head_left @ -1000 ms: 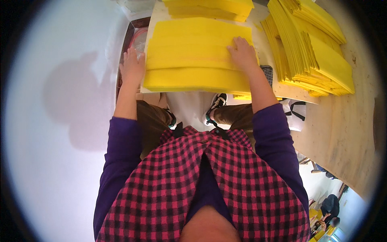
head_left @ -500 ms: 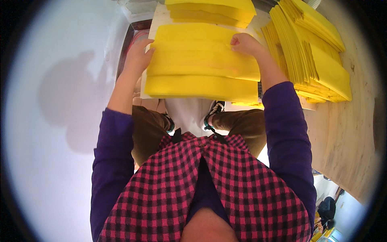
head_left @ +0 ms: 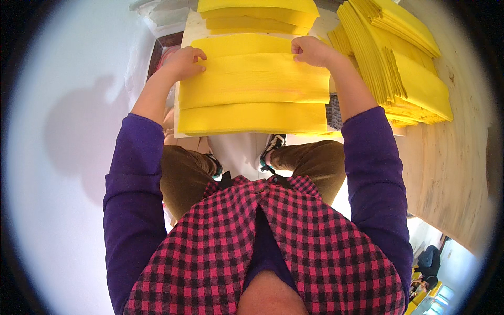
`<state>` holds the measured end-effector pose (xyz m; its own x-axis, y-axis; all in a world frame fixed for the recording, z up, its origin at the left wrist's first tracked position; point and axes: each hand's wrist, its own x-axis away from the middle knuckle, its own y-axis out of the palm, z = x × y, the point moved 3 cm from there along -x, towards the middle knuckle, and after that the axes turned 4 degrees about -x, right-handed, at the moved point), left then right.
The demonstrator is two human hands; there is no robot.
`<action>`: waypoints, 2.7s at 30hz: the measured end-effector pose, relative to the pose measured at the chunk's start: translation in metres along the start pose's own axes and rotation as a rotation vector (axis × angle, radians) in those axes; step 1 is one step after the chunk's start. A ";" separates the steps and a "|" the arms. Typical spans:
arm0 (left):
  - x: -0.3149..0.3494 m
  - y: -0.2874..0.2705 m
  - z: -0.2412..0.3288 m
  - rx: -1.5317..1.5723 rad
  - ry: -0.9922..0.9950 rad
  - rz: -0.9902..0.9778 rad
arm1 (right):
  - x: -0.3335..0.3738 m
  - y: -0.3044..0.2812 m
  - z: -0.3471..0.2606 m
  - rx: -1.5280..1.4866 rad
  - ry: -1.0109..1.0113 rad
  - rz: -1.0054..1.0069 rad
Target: The person folds yellow and pink sheets of paper or foam on a workbench, aligning edges and pressing folds. They stack the folded sheets and continue folding additional sheets from a nearby pile.
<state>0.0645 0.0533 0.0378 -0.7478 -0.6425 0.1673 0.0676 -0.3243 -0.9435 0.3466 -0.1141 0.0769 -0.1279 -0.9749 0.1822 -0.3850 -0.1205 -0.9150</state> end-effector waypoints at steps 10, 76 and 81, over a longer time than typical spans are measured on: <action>0.025 -0.024 -0.002 0.244 0.171 0.125 | 0.070 -0.039 -0.069 0.221 -0.127 0.223; 0.007 -0.024 0.468 -0.091 1.138 0.690 | 0.382 -0.168 0.280 0.495 0.316 1.135; 0.009 -0.016 0.465 -0.068 1.136 0.668 | 0.384 -0.163 0.284 0.441 0.319 1.169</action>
<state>0.3634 -0.2703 0.1869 -0.7201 0.2831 -0.6334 0.6293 -0.1179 -0.7681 0.6201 -0.5220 0.1935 -0.4179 -0.4627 -0.7818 0.4277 0.6590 -0.6187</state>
